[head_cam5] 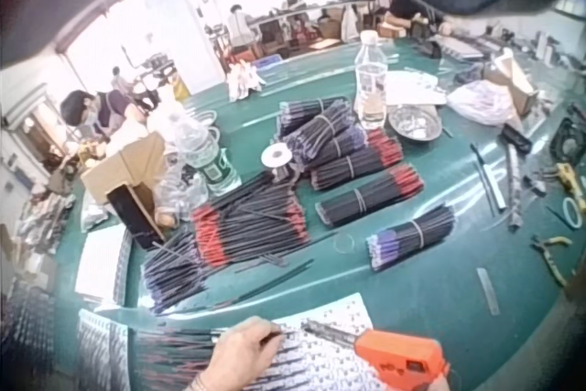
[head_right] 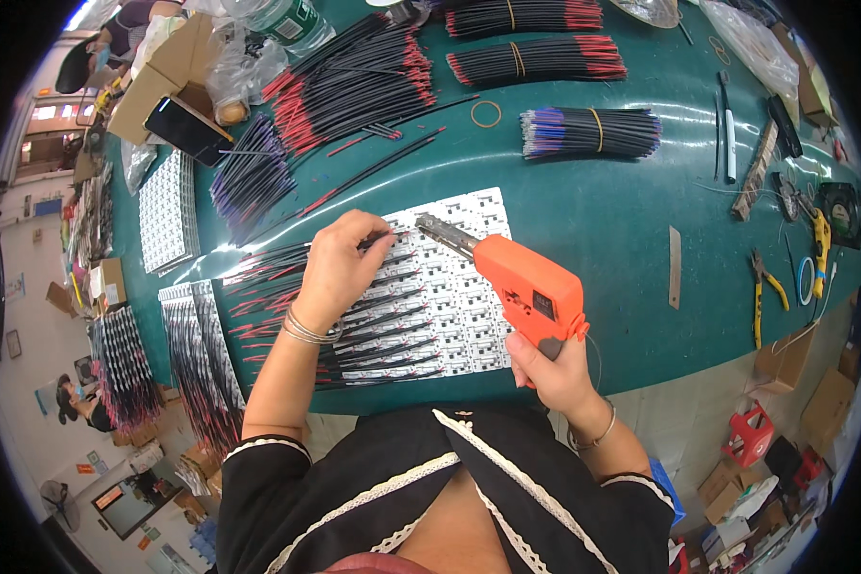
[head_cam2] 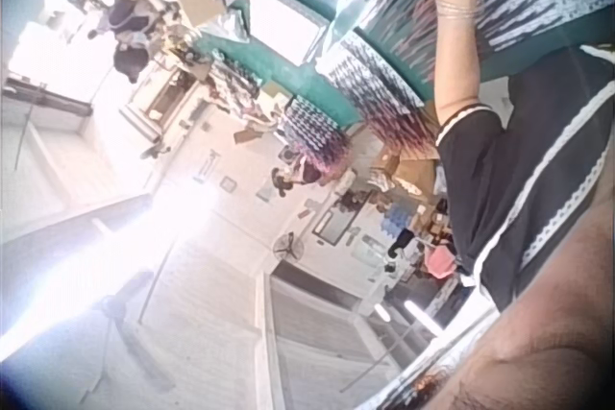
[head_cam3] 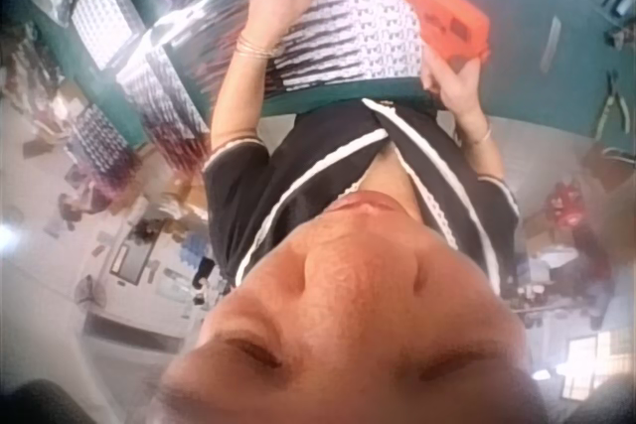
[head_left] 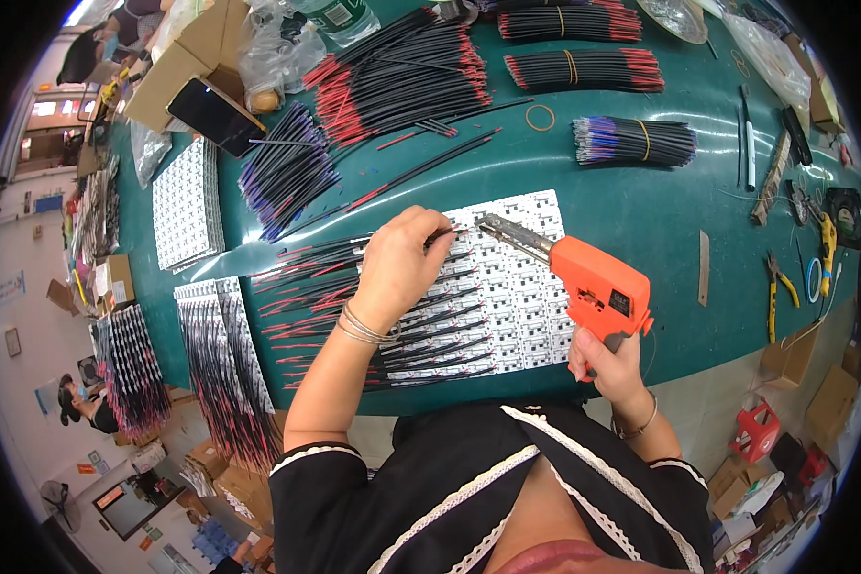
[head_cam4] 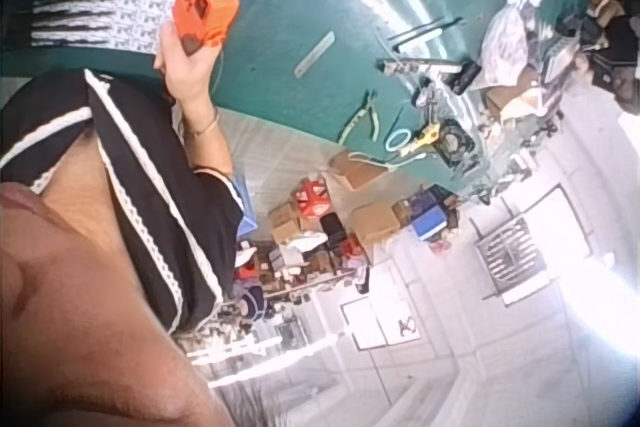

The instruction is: The person aligns wires onto a circuit board panel and solders them using a soldering gun, occasionally pulling solder wire from a spool.

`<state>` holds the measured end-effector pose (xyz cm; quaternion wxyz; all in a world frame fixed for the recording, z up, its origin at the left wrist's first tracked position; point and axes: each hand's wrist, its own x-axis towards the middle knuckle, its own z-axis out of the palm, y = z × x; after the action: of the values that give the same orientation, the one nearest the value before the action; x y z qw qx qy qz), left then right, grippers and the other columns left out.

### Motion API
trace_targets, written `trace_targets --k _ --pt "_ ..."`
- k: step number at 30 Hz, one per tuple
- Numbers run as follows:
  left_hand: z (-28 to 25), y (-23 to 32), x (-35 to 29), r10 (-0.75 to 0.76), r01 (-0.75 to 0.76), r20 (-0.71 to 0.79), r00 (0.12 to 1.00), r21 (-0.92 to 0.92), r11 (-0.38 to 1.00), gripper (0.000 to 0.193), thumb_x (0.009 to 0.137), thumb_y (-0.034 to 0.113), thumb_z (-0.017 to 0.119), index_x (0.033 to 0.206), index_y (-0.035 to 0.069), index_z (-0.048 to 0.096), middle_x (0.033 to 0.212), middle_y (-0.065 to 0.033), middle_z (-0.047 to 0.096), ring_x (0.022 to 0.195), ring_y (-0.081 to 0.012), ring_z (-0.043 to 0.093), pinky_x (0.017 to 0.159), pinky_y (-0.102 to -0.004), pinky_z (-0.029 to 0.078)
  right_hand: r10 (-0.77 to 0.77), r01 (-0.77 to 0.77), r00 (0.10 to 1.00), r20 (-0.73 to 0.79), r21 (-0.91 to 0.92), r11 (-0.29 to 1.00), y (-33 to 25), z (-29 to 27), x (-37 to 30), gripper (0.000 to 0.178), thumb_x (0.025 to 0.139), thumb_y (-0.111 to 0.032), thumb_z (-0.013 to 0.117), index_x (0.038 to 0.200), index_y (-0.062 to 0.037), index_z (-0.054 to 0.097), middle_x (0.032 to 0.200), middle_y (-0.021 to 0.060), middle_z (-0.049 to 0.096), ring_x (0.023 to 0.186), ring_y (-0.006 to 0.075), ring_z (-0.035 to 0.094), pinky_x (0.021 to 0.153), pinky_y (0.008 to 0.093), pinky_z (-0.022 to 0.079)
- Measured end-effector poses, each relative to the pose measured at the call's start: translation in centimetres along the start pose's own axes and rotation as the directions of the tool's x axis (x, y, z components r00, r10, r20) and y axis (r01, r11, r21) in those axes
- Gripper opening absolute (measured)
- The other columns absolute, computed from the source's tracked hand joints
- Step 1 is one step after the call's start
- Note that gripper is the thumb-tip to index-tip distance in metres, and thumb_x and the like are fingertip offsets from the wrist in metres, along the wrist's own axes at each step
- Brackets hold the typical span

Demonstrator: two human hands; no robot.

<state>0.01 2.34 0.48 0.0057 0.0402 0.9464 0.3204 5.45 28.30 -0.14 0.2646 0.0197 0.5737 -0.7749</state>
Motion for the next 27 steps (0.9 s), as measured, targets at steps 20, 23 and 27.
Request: trace_targets --k 20,23,27 --pt "0.26 0.25 0.45 -0.035 0.031 0.072 0.997 0.046 0.998 0.012 0.073 0.012 0.062 0.077 0.001 0.059 0.070 -0.0119 0.061 0.058 -0.0250 0.058 0.055 -0.0310 0.045 0.028 -0.027 1.000 0.004 -0.045 0.999 0.00 0.29 0.07 0.021 0.085 -0.013 0.050 0.097 0.0033 0.045 0.051 0.0024 0.047 0.040 0.0093 0.045 0.042 0.0229 0.040" --pt "0.30 0.25 0.49 -0.025 0.021 0.073 0.997 0.055 0.998 0.012 0.073 0.012 0.061 0.076 0.001 0.059 0.070 -0.0120 0.061 0.058 -0.0251 0.057 0.054 -0.0315 0.045 0.013 -0.013 1.000 0.003 -0.045 0.999 -0.04 0.53 0.24 0.017 0.085 -0.013 0.050 0.092 0.0013 0.045 0.050 0.0020 0.047 0.040 0.0093 0.045 0.041 0.0227 0.039" --pt "0.32 0.34 0.52 -0.040 0.036 0.075 0.996 0.063 0.997 0.012 0.073 0.012 0.061 0.076 0.001 0.059 0.070 -0.0122 0.061 0.058 -0.0254 0.058 0.055 -0.0320 0.045 -0.005 0.004 1.000 -0.012 -0.062 0.998 -0.16 0.66 0.31 0.013 0.085 -0.014 0.051 0.084 -0.0009 0.047 0.049 0.0021 0.046 0.039 0.0097 0.045 0.039 0.0226 0.039"
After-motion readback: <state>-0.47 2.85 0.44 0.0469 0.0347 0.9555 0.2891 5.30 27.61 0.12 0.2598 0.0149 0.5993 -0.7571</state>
